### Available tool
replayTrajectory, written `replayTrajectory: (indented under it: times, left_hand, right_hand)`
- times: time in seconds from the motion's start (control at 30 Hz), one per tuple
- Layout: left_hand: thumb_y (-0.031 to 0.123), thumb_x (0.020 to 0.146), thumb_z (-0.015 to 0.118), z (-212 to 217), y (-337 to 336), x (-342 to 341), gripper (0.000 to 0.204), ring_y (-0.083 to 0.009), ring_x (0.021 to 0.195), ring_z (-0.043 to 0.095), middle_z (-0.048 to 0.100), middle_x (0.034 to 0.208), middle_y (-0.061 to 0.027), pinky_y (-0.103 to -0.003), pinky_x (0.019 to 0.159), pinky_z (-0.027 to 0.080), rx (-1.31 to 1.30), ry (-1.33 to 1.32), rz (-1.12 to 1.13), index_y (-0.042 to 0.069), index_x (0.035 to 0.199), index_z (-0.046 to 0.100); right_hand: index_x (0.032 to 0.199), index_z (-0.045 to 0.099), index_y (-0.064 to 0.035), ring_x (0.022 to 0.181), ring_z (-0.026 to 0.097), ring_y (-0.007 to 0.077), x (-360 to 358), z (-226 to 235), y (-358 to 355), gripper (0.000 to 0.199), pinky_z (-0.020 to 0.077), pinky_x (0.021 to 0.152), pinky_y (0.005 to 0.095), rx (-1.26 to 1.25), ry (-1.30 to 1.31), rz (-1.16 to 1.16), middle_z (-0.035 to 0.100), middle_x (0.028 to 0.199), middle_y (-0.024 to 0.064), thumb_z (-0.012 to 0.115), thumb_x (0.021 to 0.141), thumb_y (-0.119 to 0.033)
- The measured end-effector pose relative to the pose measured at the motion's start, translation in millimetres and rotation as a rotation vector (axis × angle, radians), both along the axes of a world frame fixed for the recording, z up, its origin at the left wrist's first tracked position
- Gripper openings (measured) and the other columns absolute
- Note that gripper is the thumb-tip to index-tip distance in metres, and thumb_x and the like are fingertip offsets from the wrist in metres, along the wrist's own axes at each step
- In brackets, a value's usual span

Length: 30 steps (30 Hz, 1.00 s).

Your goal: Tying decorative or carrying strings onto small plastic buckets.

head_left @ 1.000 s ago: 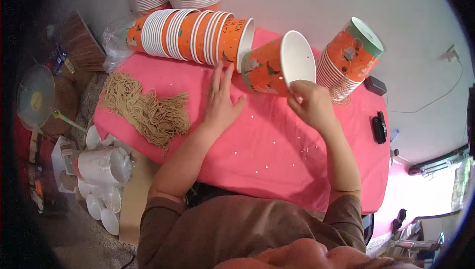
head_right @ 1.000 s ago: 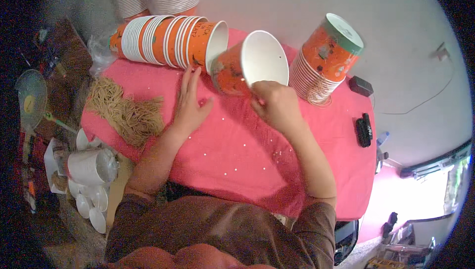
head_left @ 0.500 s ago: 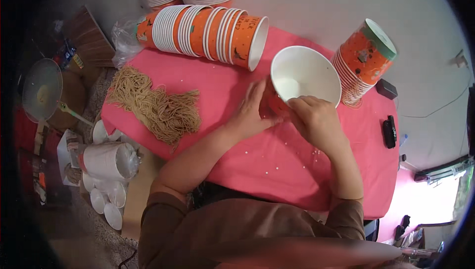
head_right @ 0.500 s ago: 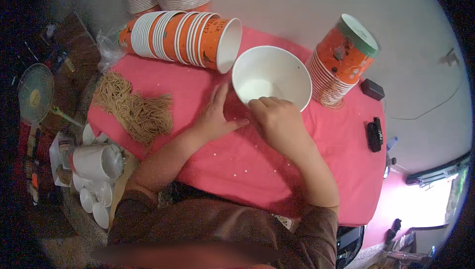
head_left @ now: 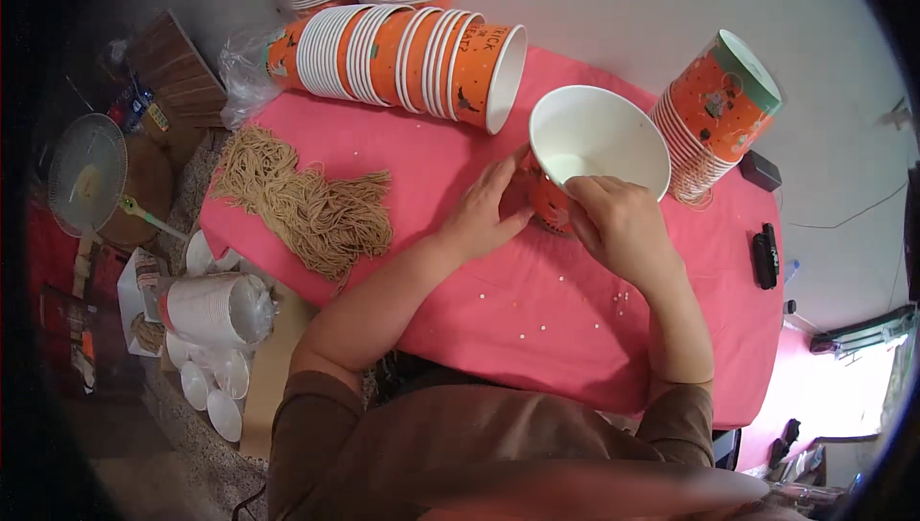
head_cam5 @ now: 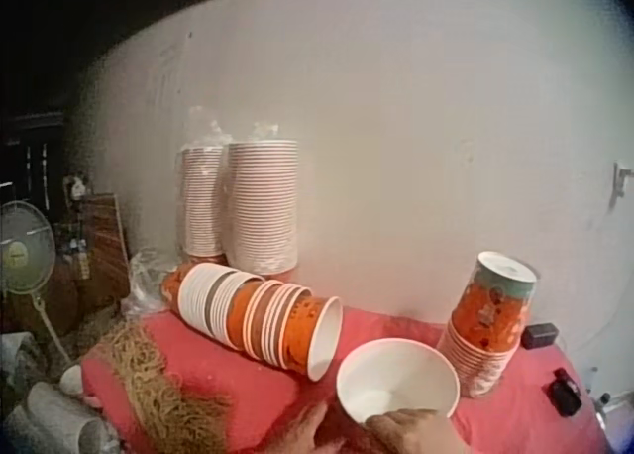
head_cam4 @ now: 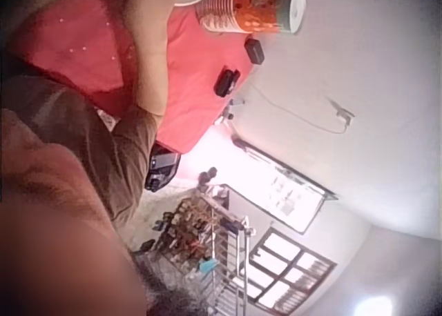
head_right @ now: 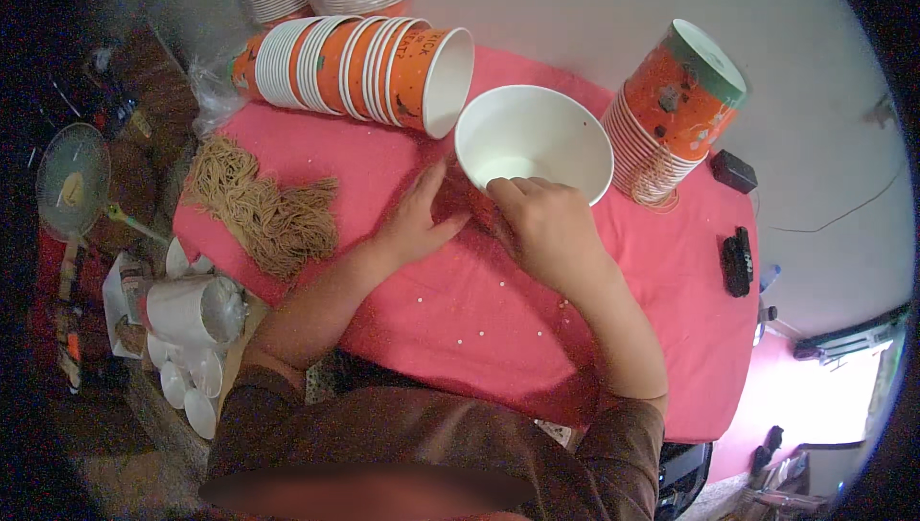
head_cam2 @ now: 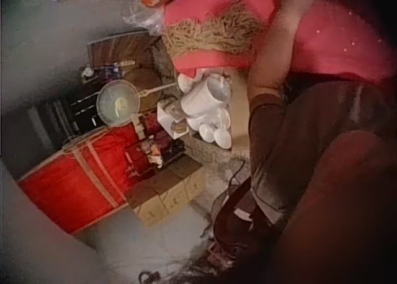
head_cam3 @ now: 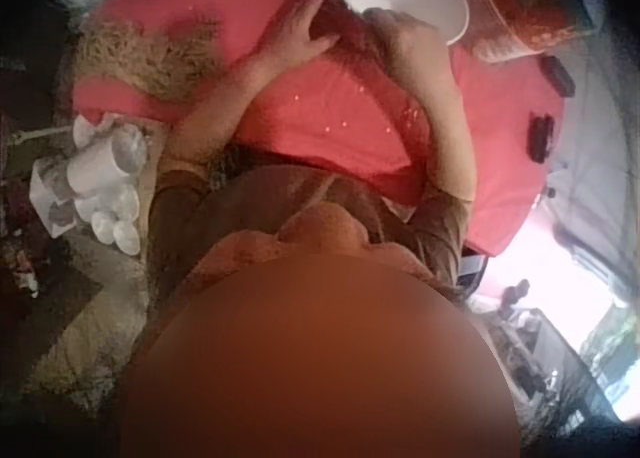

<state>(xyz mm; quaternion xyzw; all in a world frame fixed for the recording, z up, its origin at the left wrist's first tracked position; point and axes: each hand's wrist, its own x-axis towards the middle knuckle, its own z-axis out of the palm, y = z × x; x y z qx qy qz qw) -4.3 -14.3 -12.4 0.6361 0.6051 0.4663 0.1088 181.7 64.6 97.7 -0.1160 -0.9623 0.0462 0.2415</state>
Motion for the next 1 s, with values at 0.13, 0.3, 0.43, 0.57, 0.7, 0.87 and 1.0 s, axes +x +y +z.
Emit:
replayTrajectory:
  times: [0.13,0.3,0.43,0.57,0.7,0.87,1.0]
  left_hand:
    - [0.015,0.081,0.067,-3.1,1.5,-2.4,0.08,-0.0364,0.131,0.039,0.04,0.139,-0.0215,-0.043,0.106,0.036,0.015,0.03,0.018,0.008,0.147,0.023]
    - [0.017,0.081,0.068,0.5,2.2,-3.8,0.081,-0.0344,0.136,0.033,0.033,0.145,-0.0258,-0.041,0.112,0.027,-0.044,-0.058,-0.065,-0.004,0.144,0.022]
    - [0.015,0.08,0.068,-2.7,1.1,-2.5,0.082,-0.0348,0.136,0.033,0.032,0.145,-0.0255,-0.041,0.112,0.028,-0.02,-0.04,-0.064,-0.004,0.145,0.021]
    - [0.014,0.082,0.066,-1.6,0.5,-0.9,0.079,-0.0351,0.134,0.036,0.035,0.144,-0.0235,-0.041,0.109,0.032,0.024,-0.042,-0.06,0.0,0.145,0.022]
    - [0.015,0.082,0.067,4.5,-2.1,0.2,0.079,-0.0356,0.133,0.038,0.037,0.141,-0.0271,-0.041,0.109,0.032,-0.056,-0.083,-0.053,-0.005,0.144,0.024]
    - [0.015,0.083,0.065,0.9,-0.6,-1.8,0.076,-0.0348,0.131,0.041,0.04,0.141,-0.0239,-0.041,0.107,0.036,0.005,-0.052,-0.04,0.0,0.144,0.024]
    - [0.017,0.084,0.066,7.0,-6.5,1.7,0.072,-0.0343,0.129,0.043,0.043,0.137,-0.0266,-0.04,0.106,0.036,-0.082,-0.083,-0.022,-0.005,0.141,0.029]
  right_hand:
    - [0.086,0.056,-0.0026,0.067,0.061,0.0341,0.2,-0.9,-0.6,0.014,0.0478,0.06,0.0434,-0.021,0.018,0.002,0.059,0.071,0.0145,0.063,0.075,-0.005]
    - [0.085,0.055,-0.0031,0.066,0.06,0.0339,0.5,-3.4,0.6,0.013,0.0473,0.058,0.0436,-0.003,0.027,0.003,0.058,0.069,0.0147,0.063,0.076,-0.006]
    - [0.085,0.054,-0.0032,0.066,0.06,0.0343,-0.6,-3.7,0.6,0.013,0.047,0.058,0.0439,0.001,0.021,0.011,0.058,0.069,0.015,0.063,0.076,-0.006]
    - [0.088,0.053,-0.0048,0.069,0.063,0.0317,1.4,-2.6,0.9,0.017,0.0494,0.059,0.0428,0.036,-0.04,-0.018,0.061,0.071,0.0136,0.062,0.08,-0.016]
    - [0.087,0.053,-0.004,0.067,0.062,0.0329,1.6,-6.3,3.3,0.015,0.0482,0.058,0.0431,0.013,-0.023,-0.01,0.06,0.069,0.0144,0.063,0.078,-0.012]
    - [0.084,0.054,-0.0034,0.065,0.06,0.0337,-0.1,-7.1,1.9,0.012,0.047,0.058,0.0433,0.007,0.009,-0.006,0.059,0.069,0.0145,0.063,0.076,-0.006]
    - [0.086,0.054,-0.0045,0.065,0.062,0.0326,0.9,-6.1,3.4,0.015,0.0479,0.057,0.043,0.032,0.001,-0.006,0.06,0.069,0.014,0.063,0.078,-0.013]
